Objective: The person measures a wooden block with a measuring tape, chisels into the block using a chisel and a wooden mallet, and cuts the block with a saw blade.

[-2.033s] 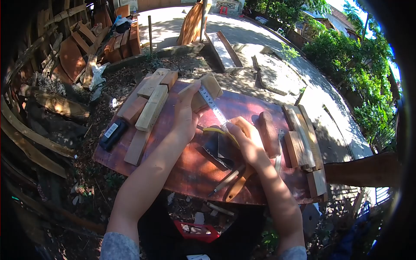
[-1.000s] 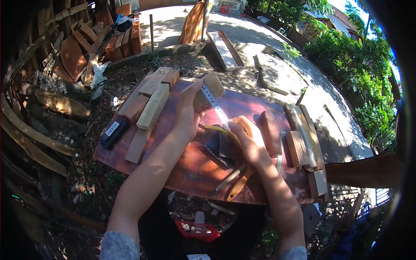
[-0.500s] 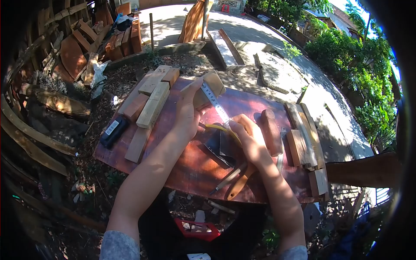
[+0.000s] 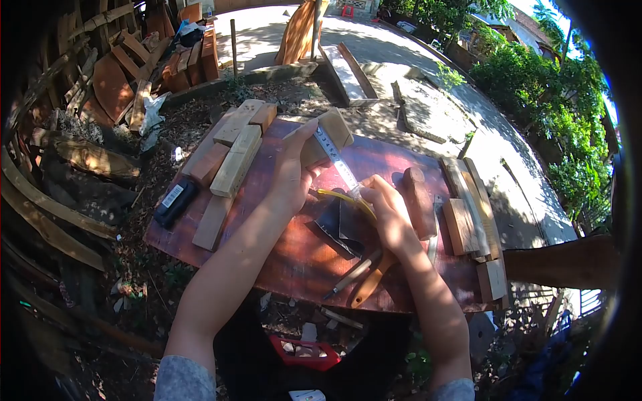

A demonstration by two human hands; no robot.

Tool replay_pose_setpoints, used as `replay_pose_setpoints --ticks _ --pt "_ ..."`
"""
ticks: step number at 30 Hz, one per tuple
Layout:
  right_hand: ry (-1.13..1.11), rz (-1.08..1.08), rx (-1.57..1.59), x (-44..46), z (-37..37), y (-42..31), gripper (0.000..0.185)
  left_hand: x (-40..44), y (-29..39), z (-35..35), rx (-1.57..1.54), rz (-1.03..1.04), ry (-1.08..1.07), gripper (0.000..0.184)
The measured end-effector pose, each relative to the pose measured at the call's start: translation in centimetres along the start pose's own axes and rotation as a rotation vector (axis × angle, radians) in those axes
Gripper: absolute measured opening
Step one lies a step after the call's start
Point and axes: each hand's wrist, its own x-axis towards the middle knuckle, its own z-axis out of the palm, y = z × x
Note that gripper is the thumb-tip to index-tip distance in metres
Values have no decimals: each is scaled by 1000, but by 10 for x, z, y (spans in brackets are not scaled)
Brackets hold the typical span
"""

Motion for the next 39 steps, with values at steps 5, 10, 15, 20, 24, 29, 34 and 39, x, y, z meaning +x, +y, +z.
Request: replay_pose_setpoints --ticks 5,10,15,20,24,29,34,39 --pt "4 -79 -35 5 -6 22 25 2 -1 -1 10 -27 -13 51" --pt "-2 -19 65 4 -2 12 25 -6 6 11 -4 -1 47 54" --pt "-32 63 319 -5 -3 -14 25 -5 9 4 22 -51 -44 63" --pt "35 65 331 -2 -4 -8 29 -4 10 6 -47 -49 -33 59" --pt "49 37 325 3 -10 8 34 -4 11 2 -42 -61 -22 54" --pt "138 253 500 8 -10 13 36 0 5 -1 67 -39 -56 49" --pt "220 208 582 7 -8 10 37 -6 5 7 158 -33 -69 51" --pt "133 101 639 6 -8 6 28 -9 7 12 139 -75 -33 54"
